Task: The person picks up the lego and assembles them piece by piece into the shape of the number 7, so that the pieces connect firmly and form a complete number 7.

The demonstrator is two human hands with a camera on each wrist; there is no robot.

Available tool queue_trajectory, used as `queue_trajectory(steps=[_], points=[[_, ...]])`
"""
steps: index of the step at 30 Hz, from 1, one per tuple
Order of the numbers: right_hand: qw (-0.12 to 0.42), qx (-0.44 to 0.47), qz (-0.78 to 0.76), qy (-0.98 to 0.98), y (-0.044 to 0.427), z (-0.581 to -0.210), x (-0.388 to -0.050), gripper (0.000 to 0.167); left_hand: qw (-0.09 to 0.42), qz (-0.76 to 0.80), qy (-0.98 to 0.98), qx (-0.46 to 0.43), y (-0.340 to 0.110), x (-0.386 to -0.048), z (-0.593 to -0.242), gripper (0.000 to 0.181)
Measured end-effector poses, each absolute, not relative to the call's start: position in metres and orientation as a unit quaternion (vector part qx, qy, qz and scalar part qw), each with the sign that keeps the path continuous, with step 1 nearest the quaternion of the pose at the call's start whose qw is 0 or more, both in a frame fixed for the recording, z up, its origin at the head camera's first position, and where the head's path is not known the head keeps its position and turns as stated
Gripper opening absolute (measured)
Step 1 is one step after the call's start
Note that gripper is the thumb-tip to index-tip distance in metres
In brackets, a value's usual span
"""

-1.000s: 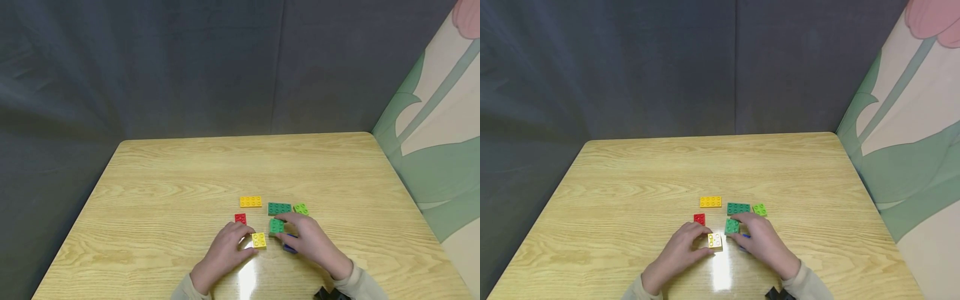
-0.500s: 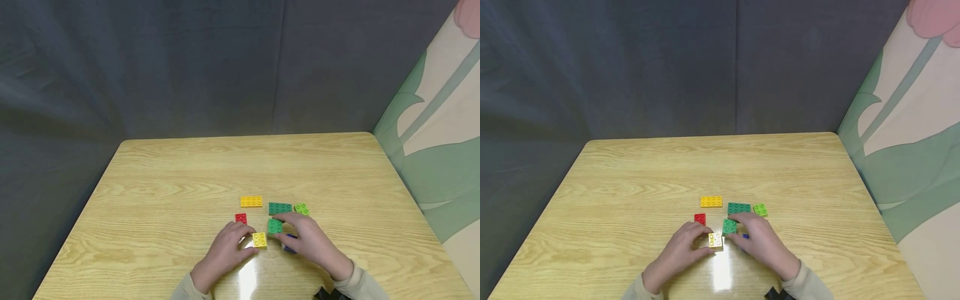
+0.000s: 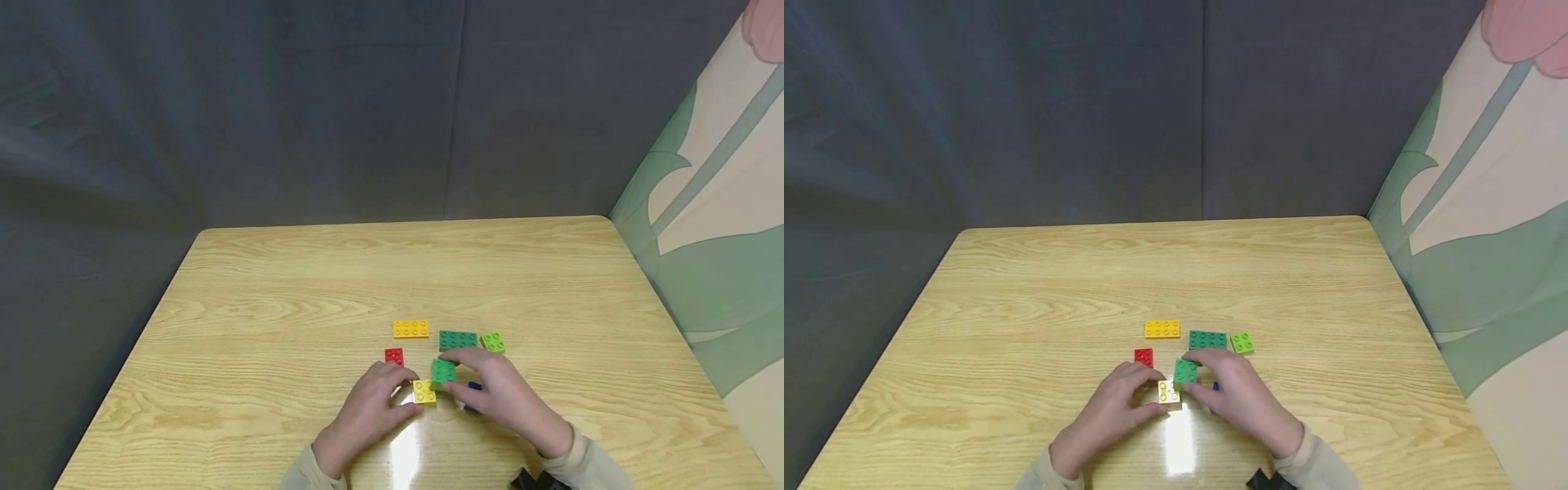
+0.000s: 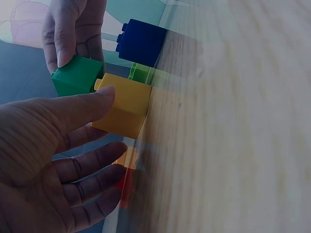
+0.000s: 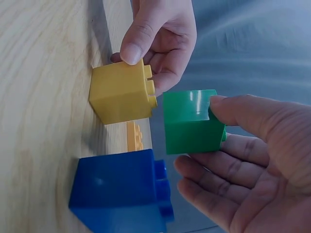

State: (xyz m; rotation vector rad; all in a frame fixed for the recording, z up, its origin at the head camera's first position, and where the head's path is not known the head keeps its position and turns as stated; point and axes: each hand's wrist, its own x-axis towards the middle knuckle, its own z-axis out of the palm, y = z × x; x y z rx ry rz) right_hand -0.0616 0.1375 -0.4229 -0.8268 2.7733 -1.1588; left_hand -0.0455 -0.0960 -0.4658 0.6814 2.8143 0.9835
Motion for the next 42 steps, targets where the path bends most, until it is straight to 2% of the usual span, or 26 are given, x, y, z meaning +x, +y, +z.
queue_trajectory(steps=[20,42], points=[[0.018,-0.309,-0.369,0.876,0.128,-0.423,-0.058,0.034,0.032,0.317,0.917,0.240,-0.097,-0.045,-0.468,0.037],[0.031,-0.322,-0.372,0.870,0.124,-0.429,-0.059,0.042,0.014,0.312,0.918,0.243,-0.097,-0.044,-0.467,0.041]])
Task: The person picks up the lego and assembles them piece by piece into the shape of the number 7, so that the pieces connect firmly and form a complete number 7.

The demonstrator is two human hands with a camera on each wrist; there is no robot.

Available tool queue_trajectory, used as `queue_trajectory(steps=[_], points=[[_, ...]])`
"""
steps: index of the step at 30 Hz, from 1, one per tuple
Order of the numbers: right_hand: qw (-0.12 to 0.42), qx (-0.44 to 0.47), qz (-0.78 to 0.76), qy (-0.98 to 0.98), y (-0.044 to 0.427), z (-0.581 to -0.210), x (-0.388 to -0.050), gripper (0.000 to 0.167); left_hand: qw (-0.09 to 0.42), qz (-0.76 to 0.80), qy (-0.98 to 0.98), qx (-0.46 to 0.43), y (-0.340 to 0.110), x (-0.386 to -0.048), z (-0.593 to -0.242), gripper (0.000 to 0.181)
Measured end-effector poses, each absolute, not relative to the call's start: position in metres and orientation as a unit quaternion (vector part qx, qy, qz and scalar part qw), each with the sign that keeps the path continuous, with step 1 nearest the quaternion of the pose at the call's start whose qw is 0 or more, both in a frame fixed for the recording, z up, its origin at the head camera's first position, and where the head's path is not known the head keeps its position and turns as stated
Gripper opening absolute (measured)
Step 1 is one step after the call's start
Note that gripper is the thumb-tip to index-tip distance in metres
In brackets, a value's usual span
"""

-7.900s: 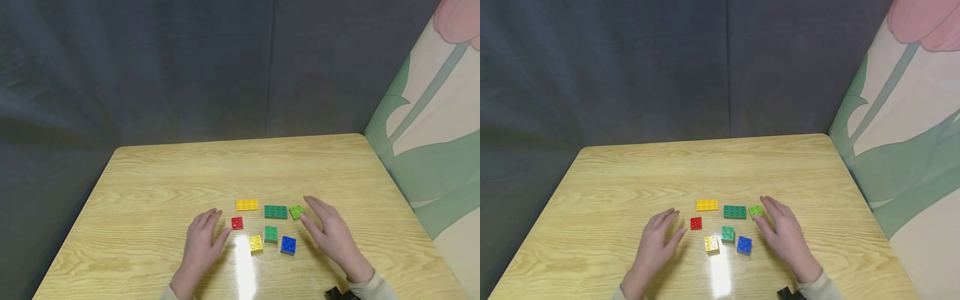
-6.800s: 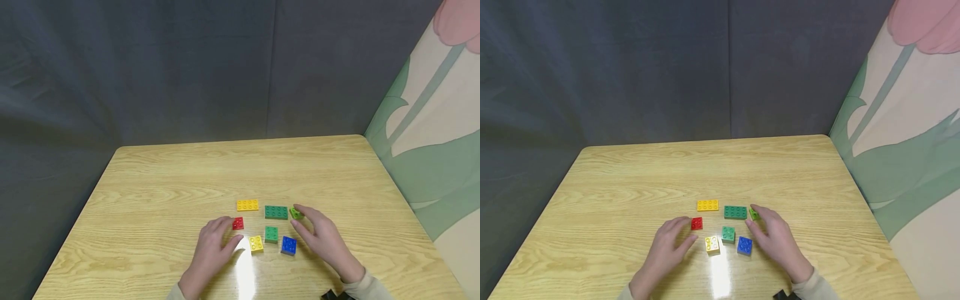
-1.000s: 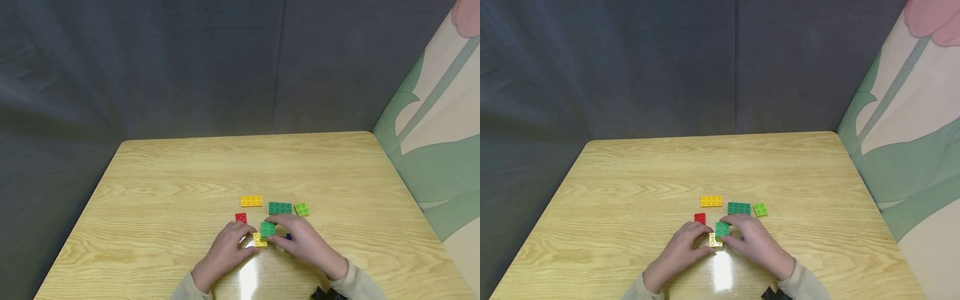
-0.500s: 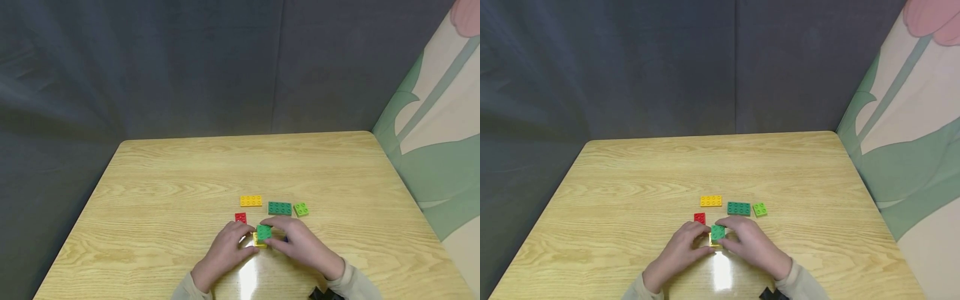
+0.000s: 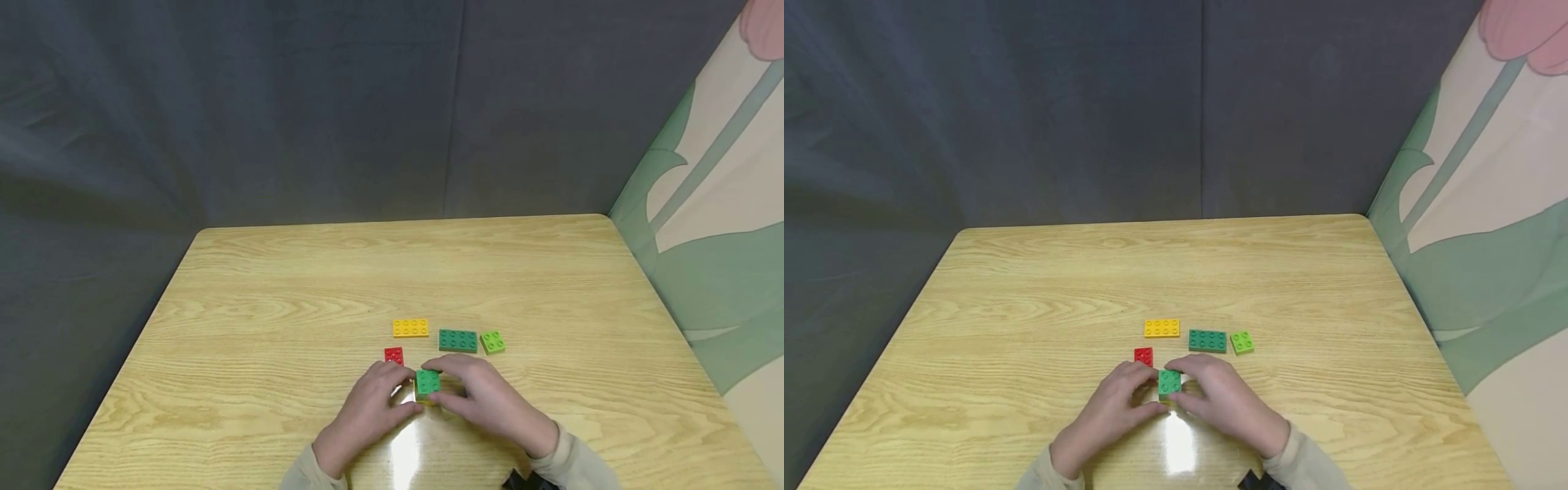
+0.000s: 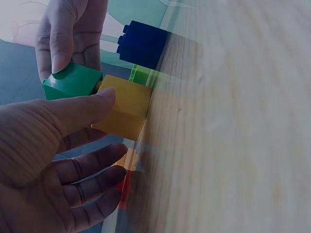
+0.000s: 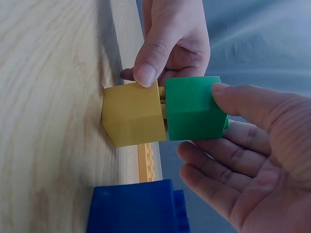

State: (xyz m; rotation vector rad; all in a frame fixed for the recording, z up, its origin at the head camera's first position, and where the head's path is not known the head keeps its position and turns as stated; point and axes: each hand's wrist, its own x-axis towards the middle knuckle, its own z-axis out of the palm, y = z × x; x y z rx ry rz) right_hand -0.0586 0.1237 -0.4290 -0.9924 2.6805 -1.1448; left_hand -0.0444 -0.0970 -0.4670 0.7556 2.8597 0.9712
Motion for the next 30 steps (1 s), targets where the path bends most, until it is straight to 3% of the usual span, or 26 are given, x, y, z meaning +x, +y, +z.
queue_trajectory(steps=[30], points=[[0.017,-0.348,-0.370,0.861,0.1203,-0.4323,-0.0599,0.039,0.016,0.316,0.917,0.243,-0.0979,-0.0453,-0.4684,0.038]])
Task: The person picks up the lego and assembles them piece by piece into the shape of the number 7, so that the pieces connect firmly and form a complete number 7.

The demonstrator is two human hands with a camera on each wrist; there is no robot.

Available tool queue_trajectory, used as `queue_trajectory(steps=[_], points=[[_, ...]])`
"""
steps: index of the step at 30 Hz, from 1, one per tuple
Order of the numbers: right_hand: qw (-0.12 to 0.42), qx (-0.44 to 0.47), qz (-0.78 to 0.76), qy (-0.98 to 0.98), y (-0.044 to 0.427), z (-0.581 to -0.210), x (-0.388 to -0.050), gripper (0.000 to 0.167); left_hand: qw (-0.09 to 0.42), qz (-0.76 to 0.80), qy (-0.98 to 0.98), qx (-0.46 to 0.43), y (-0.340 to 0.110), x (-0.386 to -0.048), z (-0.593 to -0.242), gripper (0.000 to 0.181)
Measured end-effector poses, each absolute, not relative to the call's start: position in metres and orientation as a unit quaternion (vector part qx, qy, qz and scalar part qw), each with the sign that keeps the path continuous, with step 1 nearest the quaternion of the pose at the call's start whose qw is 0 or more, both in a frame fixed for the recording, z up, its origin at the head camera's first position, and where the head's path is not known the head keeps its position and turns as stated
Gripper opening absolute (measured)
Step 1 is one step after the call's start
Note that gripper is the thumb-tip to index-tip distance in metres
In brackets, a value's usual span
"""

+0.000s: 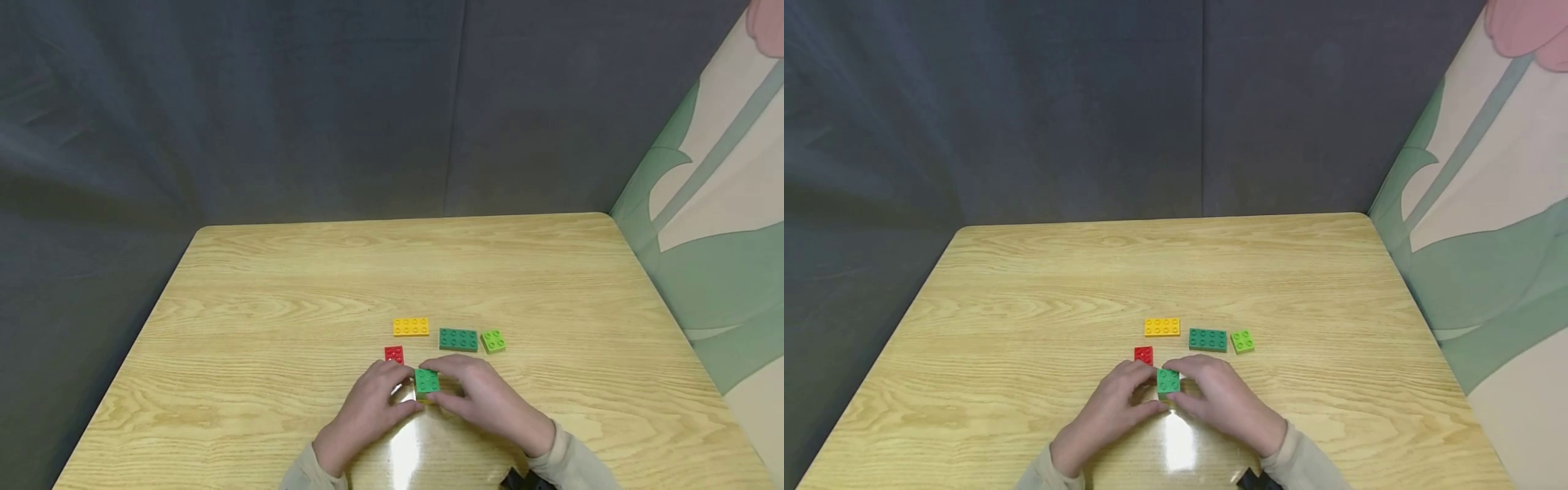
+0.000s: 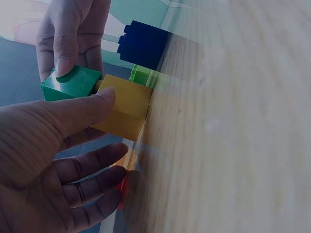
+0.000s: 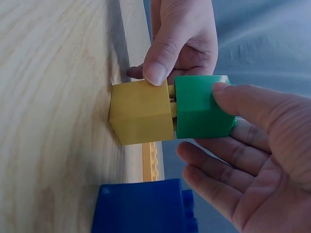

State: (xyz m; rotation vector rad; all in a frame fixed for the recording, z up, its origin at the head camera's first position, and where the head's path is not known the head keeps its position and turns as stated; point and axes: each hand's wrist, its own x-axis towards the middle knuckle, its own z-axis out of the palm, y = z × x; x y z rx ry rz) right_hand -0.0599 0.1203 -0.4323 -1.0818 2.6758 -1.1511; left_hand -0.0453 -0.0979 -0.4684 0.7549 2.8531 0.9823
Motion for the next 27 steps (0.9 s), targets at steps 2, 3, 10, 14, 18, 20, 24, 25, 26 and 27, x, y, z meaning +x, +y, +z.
queue_trajectory(steps=[2,3,10,14,18,20,24,25,26,27], points=[[0.015,-0.350,-0.367,0.862,0.1201,-0.4318,-0.0598,0.039,0.016,0.315,0.917,0.243,-0.0980,-0.0454,-0.4684,0.038],[0.015,-0.351,-0.365,0.862,0.1200,-0.4315,-0.0597,0.039,0.016,0.316,0.917,0.243,-0.0980,-0.0455,-0.4684,0.038],[0.013,-0.355,-0.352,0.866,0.1190,-0.4293,-0.0595,0.038,0.011,0.323,0.913,0.248,-0.0979,-0.0456,-0.4689,0.039],[0.015,-0.357,-0.351,0.866,0.1184,-0.4285,-0.0598,0.037,0.012,0.325,0.913,0.248,-0.0976,-0.0458,-0.4690,0.039],[0.020,-0.354,-0.352,0.866,0.1181,-0.4286,-0.0601,0.037,0.016,0.324,0.914,0.246,-0.0976,-0.0463,-0.4686,0.039],[0.022,-0.352,-0.353,0.867,0.1180,-0.4289,-0.0602,0.037,0.018,0.323,0.914,0.245,-0.0976,-0.0463,-0.4684,0.039],[0.021,-0.351,-0.354,0.866,0.1179,-0.4299,-0.0601,0.036,0.022,0.324,0.913,0.245,-0.0976,-0.0462,-0.4684,0.041],[0.020,-0.353,-0.355,0.865,0.1178,-0.4302,-0.0601,0.036,0.022,0.324,0.914,0.245,-0.0976,-0.0461,-0.4684,0.041],[0.019,-0.354,-0.356,0.864,0.1178,-0.4305,-0.0601,0.036,0.023,0.324,0.914,0.245,-0.0976,-0.0461,-0.4685,0.041],[0.018,-0.356,-0.358,0.863,0.1177,-0.4308,-0.0601,0.035,0.024,0.324,0.914,0.244,-0.0976,-0.0460,-0.4685,0.041]])
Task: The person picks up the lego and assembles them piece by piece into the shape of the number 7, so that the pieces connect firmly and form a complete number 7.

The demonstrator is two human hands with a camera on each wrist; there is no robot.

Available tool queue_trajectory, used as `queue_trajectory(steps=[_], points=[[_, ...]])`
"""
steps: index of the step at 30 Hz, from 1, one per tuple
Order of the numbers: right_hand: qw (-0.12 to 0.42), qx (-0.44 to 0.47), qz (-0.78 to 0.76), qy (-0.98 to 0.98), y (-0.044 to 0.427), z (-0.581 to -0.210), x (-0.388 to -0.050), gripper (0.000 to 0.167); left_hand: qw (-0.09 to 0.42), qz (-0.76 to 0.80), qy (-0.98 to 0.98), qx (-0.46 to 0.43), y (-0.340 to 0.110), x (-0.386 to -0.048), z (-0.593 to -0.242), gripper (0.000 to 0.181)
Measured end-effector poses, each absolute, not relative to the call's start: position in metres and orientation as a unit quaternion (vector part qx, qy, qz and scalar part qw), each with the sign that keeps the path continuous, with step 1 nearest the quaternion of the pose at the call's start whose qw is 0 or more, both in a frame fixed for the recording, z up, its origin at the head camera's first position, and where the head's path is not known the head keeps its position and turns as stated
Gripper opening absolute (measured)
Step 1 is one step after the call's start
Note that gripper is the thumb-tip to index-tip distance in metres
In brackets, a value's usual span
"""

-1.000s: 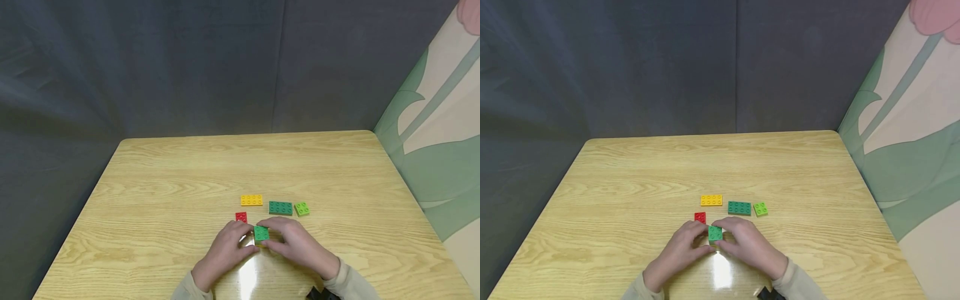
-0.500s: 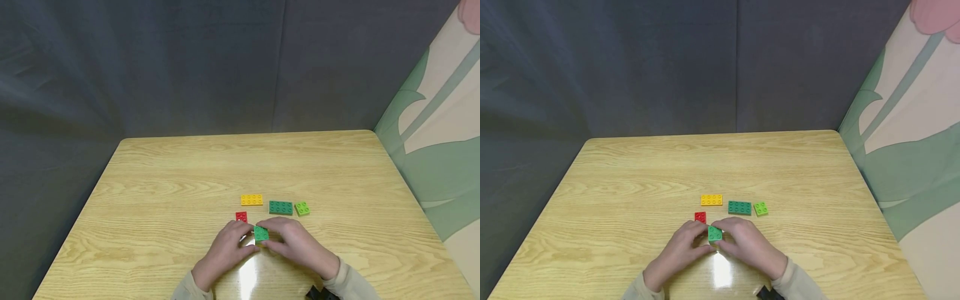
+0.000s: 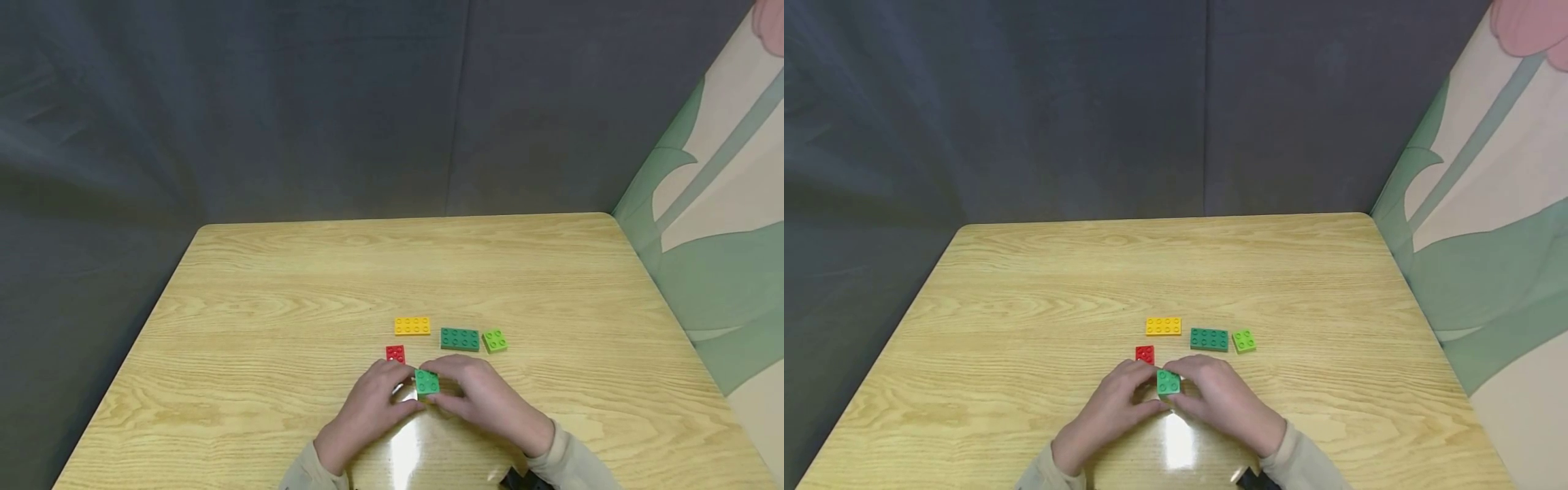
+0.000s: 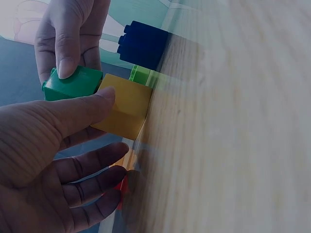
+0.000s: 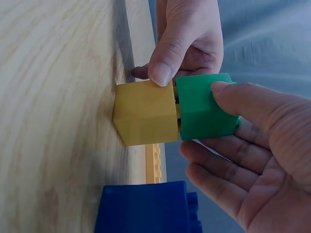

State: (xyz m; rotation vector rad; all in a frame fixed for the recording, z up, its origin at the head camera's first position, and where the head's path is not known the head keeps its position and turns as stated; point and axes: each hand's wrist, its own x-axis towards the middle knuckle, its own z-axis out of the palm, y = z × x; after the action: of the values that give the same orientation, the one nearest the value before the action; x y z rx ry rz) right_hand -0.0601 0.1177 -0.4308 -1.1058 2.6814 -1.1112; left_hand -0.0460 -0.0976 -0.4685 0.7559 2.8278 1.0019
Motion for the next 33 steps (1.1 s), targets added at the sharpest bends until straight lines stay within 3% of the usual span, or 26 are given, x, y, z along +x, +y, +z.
queue_trajectory(steps=[33], points=[[0.011,-0.347,-0.367,0.863,0.1181,-0.4365,-0.0591,0.035,0.041,0.347,0.908,0.231,-0.0964,-0.0451,-0.4663,0.042]])
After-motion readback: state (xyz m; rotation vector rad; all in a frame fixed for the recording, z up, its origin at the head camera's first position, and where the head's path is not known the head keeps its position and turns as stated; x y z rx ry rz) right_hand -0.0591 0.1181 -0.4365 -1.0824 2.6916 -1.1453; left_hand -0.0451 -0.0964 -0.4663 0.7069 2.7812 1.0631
